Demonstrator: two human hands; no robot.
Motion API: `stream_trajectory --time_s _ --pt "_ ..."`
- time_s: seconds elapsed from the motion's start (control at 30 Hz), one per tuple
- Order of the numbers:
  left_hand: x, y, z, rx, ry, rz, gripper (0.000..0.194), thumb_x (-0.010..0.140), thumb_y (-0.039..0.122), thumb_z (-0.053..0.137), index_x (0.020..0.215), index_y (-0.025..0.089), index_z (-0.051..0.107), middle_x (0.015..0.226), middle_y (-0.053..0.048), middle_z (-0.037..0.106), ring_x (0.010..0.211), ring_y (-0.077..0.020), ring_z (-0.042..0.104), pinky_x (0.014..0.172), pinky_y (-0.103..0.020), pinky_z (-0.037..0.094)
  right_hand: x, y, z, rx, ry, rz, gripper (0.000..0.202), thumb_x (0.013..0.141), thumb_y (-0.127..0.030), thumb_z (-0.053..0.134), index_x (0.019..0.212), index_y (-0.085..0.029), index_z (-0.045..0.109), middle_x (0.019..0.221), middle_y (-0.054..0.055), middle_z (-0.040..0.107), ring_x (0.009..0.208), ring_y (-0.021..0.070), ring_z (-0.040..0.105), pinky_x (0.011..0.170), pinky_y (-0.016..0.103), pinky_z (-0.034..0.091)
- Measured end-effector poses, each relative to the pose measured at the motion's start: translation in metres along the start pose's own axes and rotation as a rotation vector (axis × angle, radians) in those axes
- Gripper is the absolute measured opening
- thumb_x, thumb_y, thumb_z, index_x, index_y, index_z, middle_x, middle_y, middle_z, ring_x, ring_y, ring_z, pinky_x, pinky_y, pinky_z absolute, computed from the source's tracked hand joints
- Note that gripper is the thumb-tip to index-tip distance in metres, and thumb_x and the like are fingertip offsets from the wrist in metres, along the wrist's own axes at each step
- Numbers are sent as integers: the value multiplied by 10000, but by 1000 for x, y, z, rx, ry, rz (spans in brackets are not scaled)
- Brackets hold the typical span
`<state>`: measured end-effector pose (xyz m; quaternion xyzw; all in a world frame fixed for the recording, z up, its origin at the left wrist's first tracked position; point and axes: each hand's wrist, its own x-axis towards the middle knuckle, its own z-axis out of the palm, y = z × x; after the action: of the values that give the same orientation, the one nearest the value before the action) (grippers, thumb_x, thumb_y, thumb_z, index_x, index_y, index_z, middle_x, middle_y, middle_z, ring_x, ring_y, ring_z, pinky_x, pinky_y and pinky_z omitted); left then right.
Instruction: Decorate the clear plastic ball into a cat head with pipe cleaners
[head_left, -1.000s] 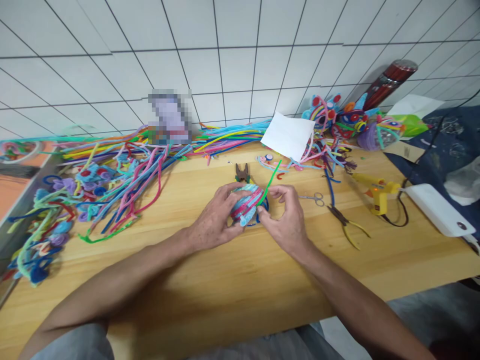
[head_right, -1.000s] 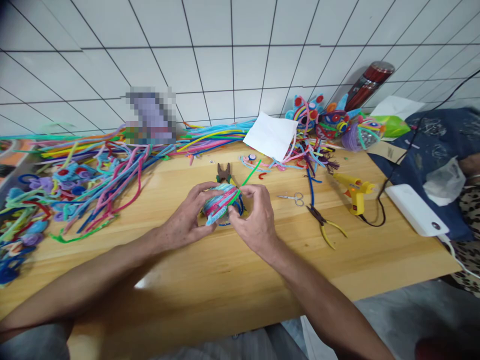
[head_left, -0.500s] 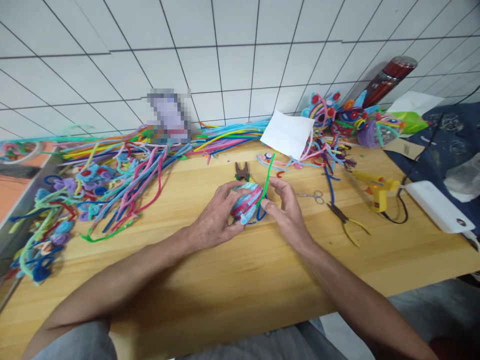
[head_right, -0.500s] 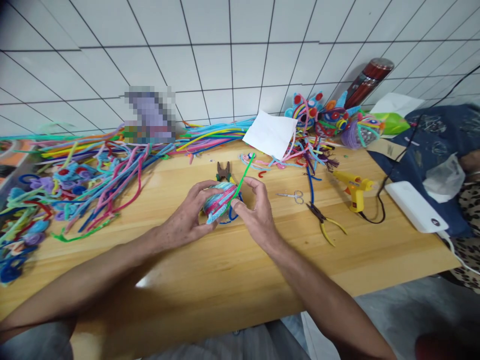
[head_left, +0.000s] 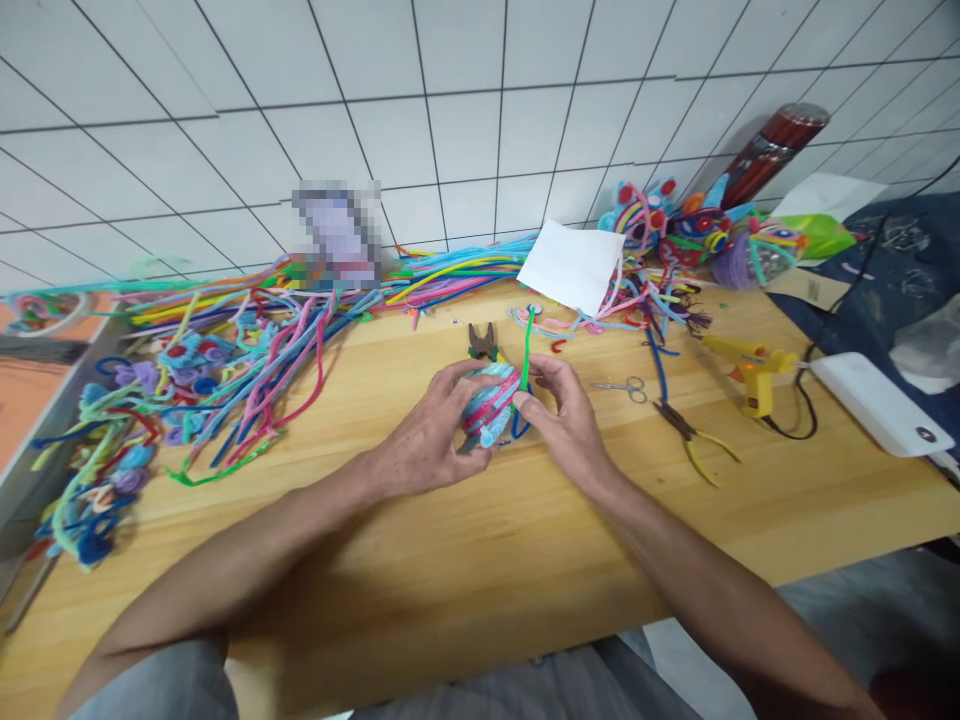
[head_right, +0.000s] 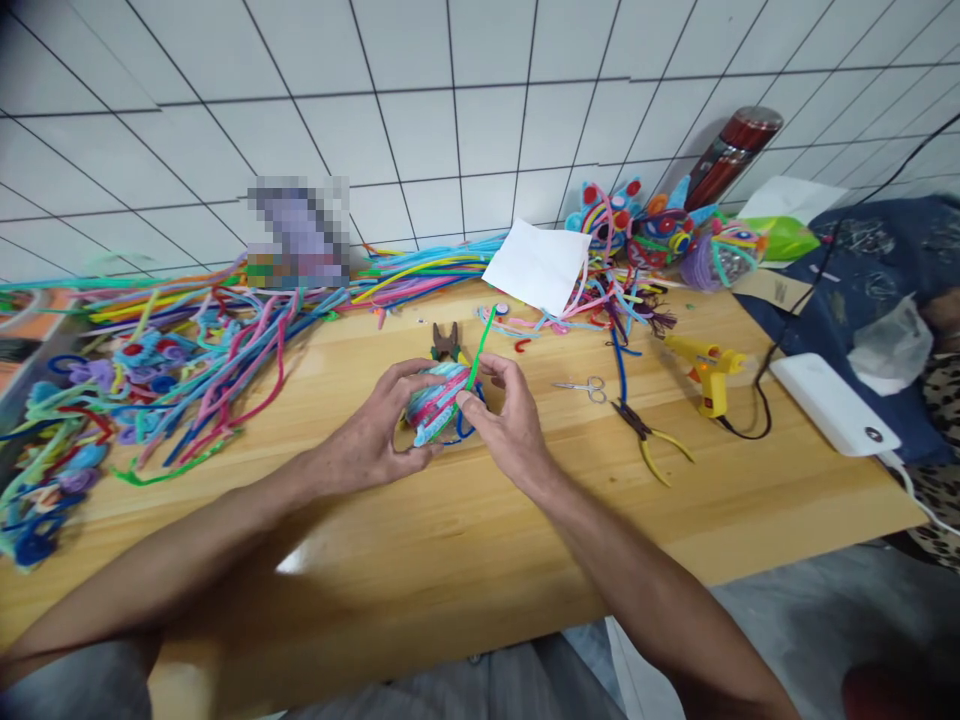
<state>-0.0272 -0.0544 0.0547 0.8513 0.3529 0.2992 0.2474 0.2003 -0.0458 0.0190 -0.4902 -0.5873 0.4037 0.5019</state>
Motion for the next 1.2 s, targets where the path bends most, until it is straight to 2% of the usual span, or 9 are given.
stream_trajectory --time_s 0.07,0.17,0.27,0.43,0.57,0.8,0.9,1.03,1.2 --pt "1 2 -7 -64 -39 -28 795 913 385 820 1590 313 411 1615 -174 433 1594 -384 395 1299 -610 431 0 1 1 25 -12 3 501 912 -492 766 1333 -260 624 1315 87 743 1232 265 697 1142 507 535" --pt "5 7 -20 -203 -91 -106 616 994 538 728 1513 295 501 1609 -153 458 1594 -355 418 1322 -575 406 1 2 4 55 -29 4 483 912 -457 753 1331 -256 622 1306 92 748 1209 259 707 1121 500 546" --pt "13 14 -29 -296 -85 -223 484 1057 532 623 1465 285 534 1548 -120 534 1505 -311 526 1299 -534 433 2 0 7 68 -27 -18 462 908 -417 746 1324 -264 616 1294 84 760 1197 251 714 1109 484 552" --pt "32 21 -29 -200 -164 -338 609 903 422 765 1447 243 560 1453 -115 613 1331 -321 632 1198 -543 517 2 -3 12 66 -2 -42 504 878 -410 756 1334 -267 594 1275 88 764 1198 259 715 1071 476 558" --pt "43 20 -25 -129 -193 -437 643 832 370 744 1416 161 578 1336 -141 657 1261 -349 658 1140 -574 554 1 -1 16 69 5 -38 552 844 -407 773 1342 -267 582 1246 86 750 1206 264 697 1083 481 547" --pt "39 13 -18 -183 -138 -392 472 842 280 702 1301 215 610 1102 -65 691 1117 -295 690 1055 -561 595 6 2 16 208 -12 43 597 779 -447 830 1316 -263 645 1192 57 749 1112 247 702 1032 454 563" --pt "33 12 -17 -193 -116 -372 482 841 279 716 1311 235 616 1159 -76 694 1125 -287 692 1059 -555 599 10 -2 15 338 -25 127 525 770 -499 841 1217 -271 688 1112 33 755 1063 243 711 955 417 588" --pt "27 10 -16 -169 -82 -294 456 851 298 749 1291 269 632 1274 -94 680 1187 -291 668 1097 -555 576 11 -10 13 389 -74 197 367 766 -520 844 991 -261 712 950 3 737 934 218 695 828 352 582" --pt "23 10 -13 -197 -71 -332 476 870 309 739 1328 262 617 1308 -110 646 1174 -288 650 1052 -542 589 7 -18 12 446 -136 252 341 746 -475 868 968 -248 745 940 4 769 852 200 670 768 335 551"
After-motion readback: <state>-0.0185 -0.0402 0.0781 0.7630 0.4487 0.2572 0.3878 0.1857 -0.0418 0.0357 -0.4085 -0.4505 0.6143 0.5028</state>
